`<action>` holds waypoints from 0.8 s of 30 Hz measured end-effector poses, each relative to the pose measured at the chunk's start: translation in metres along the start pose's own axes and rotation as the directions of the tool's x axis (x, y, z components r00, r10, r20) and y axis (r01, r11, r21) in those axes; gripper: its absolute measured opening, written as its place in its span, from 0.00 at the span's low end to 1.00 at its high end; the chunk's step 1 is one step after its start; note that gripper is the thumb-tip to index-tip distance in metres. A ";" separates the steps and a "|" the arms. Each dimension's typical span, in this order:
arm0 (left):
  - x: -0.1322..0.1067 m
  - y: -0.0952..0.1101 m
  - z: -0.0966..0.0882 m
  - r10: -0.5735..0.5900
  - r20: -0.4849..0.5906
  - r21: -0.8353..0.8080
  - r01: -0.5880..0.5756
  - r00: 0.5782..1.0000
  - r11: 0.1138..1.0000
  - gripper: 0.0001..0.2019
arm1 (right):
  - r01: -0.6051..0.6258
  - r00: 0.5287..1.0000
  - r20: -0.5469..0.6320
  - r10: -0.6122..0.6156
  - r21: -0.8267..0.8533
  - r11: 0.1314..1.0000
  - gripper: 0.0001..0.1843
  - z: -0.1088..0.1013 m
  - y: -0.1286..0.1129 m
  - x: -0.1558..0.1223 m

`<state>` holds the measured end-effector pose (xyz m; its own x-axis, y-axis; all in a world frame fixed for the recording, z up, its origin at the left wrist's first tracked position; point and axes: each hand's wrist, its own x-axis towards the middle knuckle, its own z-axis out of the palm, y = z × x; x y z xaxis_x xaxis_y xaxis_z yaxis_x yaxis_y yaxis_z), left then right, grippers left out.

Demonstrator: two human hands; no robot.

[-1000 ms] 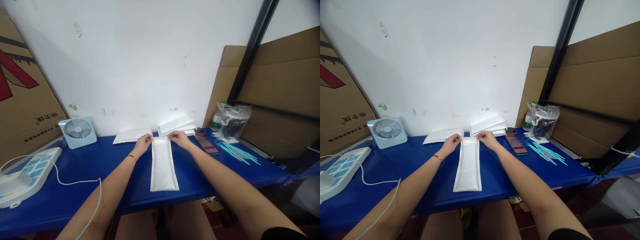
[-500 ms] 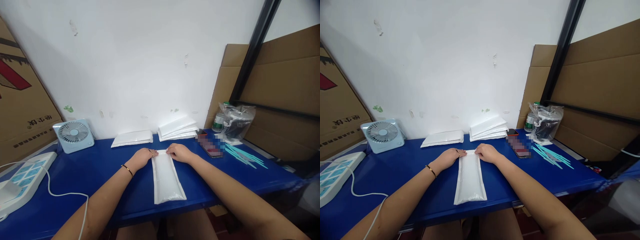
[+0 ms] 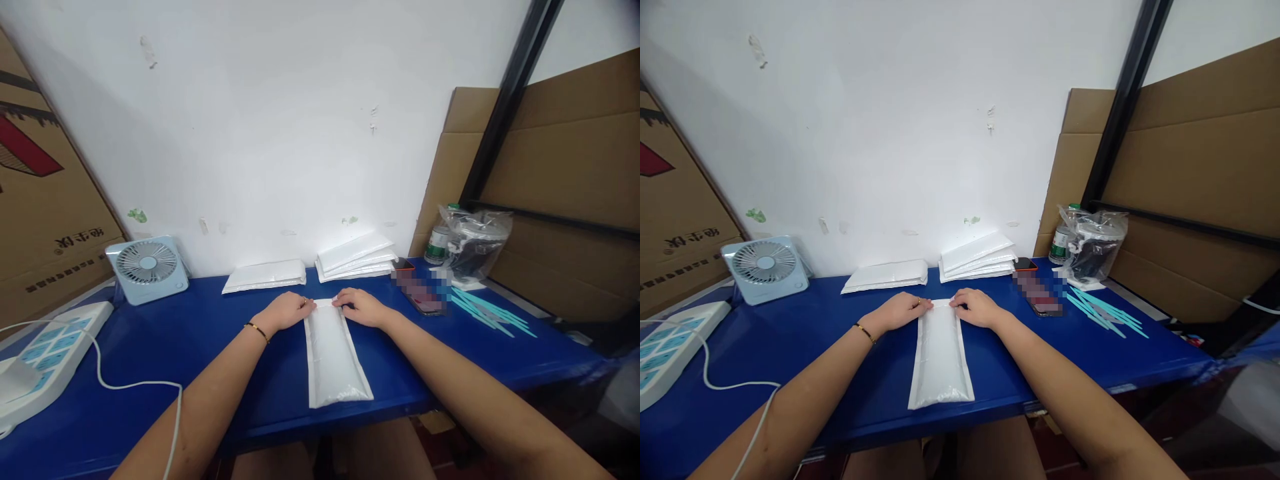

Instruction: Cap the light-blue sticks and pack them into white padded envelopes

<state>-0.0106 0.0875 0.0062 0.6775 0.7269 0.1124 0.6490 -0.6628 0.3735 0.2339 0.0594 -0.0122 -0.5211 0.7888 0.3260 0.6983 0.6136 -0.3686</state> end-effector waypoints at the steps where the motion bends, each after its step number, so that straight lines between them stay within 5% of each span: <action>1: 0.006 0.001 0.001 -0.062 -0.035 -0.038 0.061 0.997 0.997 0.12 | -0.052 0.999 0.004 0.052 0.011 0.999 0.13 0.000 -0.001 0.005; 5: 0.027 0.003 0.009 -0.157 -0.107 -0.123 0.144 0.982 0.982 0.04 | -0.229 0.969 0.094 0.228 -0.002 0.973 0.12 -0.002 -0.003 0.034; 7: 0.032 0.000 0.014 -0.173 -0.122 -0.154 0.154 0.977 0.976 0.14 | -0.226 0.962 0.158 0.224 -0.006 0.974 0.10 -0.005 -0.001 0.049; 10: 0.032 -0.006 0.018 -0.198 -0.107 -0.207 0.173 0.974 0.963 0.21 | -0.221 0.931 0.296 0.214 -0.012 0.975 0.20 -0.011 -0.001 0.067; 14: 0.024 -0.009 0.015 -0.176 -0.119 -0.288 0.136 0.977 0.948 0.17 | -0.189 0.868 0.461 0.185 -0.037 0.981 0.14 -0.021 -0.016 0.083; 18: 0.016 0.000 -0.004 -0.112 -0.222 -0.595 -0.043 0.969 0.803 0.18 | 0.005 0.902 0.423 0.085 -0.208 0.978 0.11 -0.048 -0.048 0.098; 22: 0.013 0.005 -0.027 -0.298 -0.404 -0.809 -0.185 0.865 0.558 0.25 | 0.193 0.944 0.304 -0.132 -0.179 0.965 0.09 -0.104 -0.079 0.111; 24: 0.012 0.000 -0.034 -0.448 -0.439 -0.863 -0.226 0.778 0.452 0.32 | 0.166 0.966 0.220 -0.135 -0.130 0.978 0.08 -0.136 -0.085 0.115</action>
<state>-0.0139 0.1025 0.0384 0.0844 0.9421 0.3244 -0.1585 -0.3088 0.9378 0.1817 0.0932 0.1753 -0.7053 0.6874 0.1734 0.6601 0.7259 -0.1933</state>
